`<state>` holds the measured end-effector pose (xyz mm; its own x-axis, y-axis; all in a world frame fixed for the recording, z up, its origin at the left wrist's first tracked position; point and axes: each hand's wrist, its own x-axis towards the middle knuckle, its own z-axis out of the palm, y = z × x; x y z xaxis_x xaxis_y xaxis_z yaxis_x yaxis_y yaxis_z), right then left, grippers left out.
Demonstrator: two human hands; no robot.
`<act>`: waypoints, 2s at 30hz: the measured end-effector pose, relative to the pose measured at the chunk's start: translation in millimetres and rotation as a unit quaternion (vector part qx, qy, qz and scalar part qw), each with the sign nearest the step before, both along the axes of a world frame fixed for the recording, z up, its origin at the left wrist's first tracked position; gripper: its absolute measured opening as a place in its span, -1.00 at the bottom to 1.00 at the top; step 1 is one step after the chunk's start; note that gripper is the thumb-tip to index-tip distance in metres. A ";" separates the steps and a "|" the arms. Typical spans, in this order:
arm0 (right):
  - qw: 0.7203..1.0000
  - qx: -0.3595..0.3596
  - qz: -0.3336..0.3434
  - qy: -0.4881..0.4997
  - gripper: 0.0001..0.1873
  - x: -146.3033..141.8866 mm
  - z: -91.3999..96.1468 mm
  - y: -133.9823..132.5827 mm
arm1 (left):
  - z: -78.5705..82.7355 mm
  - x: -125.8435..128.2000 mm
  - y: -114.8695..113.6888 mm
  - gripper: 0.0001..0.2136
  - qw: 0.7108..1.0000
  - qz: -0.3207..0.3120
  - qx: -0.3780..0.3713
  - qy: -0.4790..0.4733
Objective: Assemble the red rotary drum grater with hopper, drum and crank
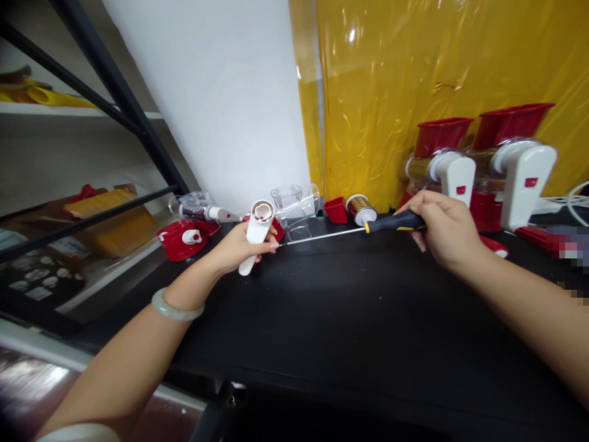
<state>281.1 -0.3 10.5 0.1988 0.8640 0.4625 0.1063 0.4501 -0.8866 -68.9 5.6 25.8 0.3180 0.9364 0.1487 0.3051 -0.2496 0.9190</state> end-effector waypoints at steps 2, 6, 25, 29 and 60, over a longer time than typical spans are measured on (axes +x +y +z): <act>1.000 -0.001 0.000 0.000 -0.88 -0.1 0.3 -0.6 | -0.1 -0.2 0.1 -0.74 1.000 -0.001 -0.001 -0.001; 1.000 -0.001 -0.001 0.001 -0.88 0.7 0.0 -0.4 | 0.3 -0.3 0.2 -0.73 1.000 -0.002 -0.001 0.003; 1.000 -0.005 -0.001 0.001 -0.89 2.3 0.0 -0.9 | 0.7 -1.2 -0.1 -0.69 1.000 -0.002 -0.004 0.028; 1.000 -0.007 -0.001 0.002 -0.89 0.6 0.8 -1.0 | -0.5 -2.1 0.9 -0.68 1.000 -0.006 -0.001 0.030; 0.977 0.128 -0.156 0.072 -0.82 -18.9 21.9 -41.0 | -11.3 6.9 2.9 -0.55 0.985 0.051 0.021 -0.162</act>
